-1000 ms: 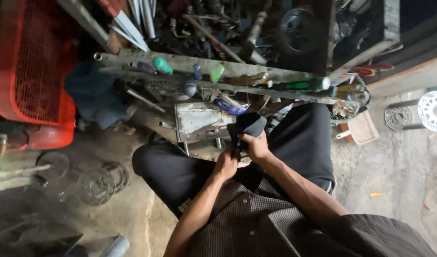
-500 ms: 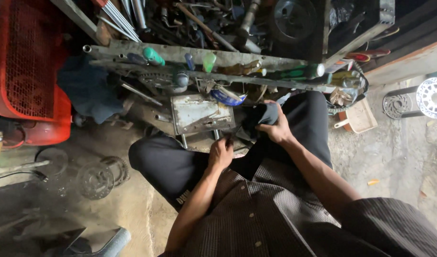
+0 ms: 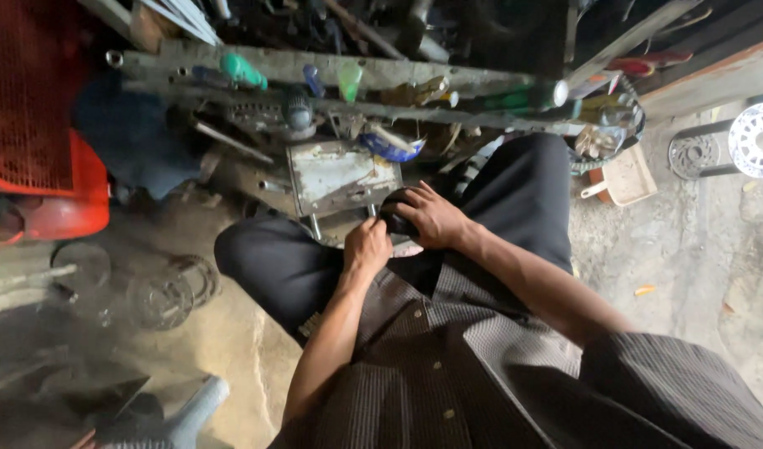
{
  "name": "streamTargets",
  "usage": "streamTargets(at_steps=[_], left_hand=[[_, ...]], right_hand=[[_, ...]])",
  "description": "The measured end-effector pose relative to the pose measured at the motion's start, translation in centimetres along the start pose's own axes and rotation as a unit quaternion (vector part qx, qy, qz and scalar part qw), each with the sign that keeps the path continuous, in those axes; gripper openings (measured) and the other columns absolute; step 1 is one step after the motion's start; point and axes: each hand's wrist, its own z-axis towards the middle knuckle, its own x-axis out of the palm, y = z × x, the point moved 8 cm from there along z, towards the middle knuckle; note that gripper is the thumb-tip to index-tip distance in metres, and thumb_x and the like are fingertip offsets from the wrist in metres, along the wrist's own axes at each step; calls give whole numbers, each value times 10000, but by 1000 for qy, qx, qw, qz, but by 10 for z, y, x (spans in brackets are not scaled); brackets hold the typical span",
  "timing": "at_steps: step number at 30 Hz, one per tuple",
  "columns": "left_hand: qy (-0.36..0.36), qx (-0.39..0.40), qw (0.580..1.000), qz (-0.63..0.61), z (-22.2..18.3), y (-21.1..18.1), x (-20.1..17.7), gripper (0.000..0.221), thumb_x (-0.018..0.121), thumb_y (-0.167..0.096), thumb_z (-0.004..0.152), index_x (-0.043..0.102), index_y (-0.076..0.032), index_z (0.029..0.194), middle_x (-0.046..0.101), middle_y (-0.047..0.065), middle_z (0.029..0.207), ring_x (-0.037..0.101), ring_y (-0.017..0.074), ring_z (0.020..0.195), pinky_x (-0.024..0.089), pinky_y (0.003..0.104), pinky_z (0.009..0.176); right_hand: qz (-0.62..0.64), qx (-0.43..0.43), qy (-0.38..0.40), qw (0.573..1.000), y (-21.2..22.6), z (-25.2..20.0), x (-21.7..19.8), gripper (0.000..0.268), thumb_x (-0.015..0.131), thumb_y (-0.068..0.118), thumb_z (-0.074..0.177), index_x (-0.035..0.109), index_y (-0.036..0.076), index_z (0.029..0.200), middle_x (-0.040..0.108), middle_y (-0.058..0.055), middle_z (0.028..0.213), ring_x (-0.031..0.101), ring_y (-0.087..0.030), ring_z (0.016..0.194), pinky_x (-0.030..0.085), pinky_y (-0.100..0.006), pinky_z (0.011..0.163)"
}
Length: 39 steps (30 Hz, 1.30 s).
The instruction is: Cleaning a motorcycle engine component using a rag and a thin cleaning wire tool.
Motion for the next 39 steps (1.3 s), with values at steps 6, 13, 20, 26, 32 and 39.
streamTargets(at_steps=[6, 13, 20, 26, 32, 39], left_hand=[[-16, 63, 996, 61, -6, 0, 2, 104, 594, -102, 854, 641, -67, 767, 668, 151, 836, 676, 382, 749, 543, 492, 658], [-49, 90, 994, 45, -8, -11, -13, 48, 594, -57, 819, 627, -42, 786, 655, 147, 844, 687, 365, 778, 557, 474, 664], [0, -4, 1000, -4, 5, -2, -7, 143, 617, -130, 881, 685, -36, 964, 706, 155, 950, 689, 391, 812, 561, 482, 680], [-69, -82, 986, -126, 10, 15, -21, 198, 593, -198, 1003, 721, -54, 1048, 727, 183, 978, 681, 415, 864, 539, 489, 719], [-8, -200, 947, -249, 8, 12, 16, 247, 526, -207, 1014, 690, -27, 1057, 721, 217, 858, 693, 413, 763, 517, 501, 665], [0, -164, 965, -204, 0, 6, 41, 331, 474, -213, 954, 648, 31, 1096, 690, 316, 963, 655, 514, 884, 521, 558, 735]], right_hand=[[200, 100, 244, 944, 7, 16, -13, 970, 803, 356, 661, 409, 43, 1491, 497, -175, 1476, 537, -355, 1323, 448, -405, 1116], [353, 73, 220, 907, -18, -2, 23, 803, 647, 161, 888, 330, 162, 1626, 226, -208, 1676, 237, -367, 1517, 276, -457, 1181], [265, 148, -55, 951, -55, -12, -7, 526, 694, 84, 918, 586, 160, 1427, 637, -161, 1336, 647, -323, 1218, 535, -367, 1039], [479, 297, -283, 777, -100, -41, -11, 580, 718, 41, 942, 500, 106, 1475, 644, -114, 1342, 626, -268, 1190, 512, -400, 1014], [790, 350, -303, 402, -63, -29, 49, 657, 759, 216, 871, 499, 99, 1463, 657, -137, 1209, 659, -271, 1035, 553, -427, 873], [590, 330, -346, 650, -39, -5, 32, 583, 788, 40, 801, 544, 43, 1329, 665, -69, 1168, 635, -175, 1057, 535, -317, 927]])
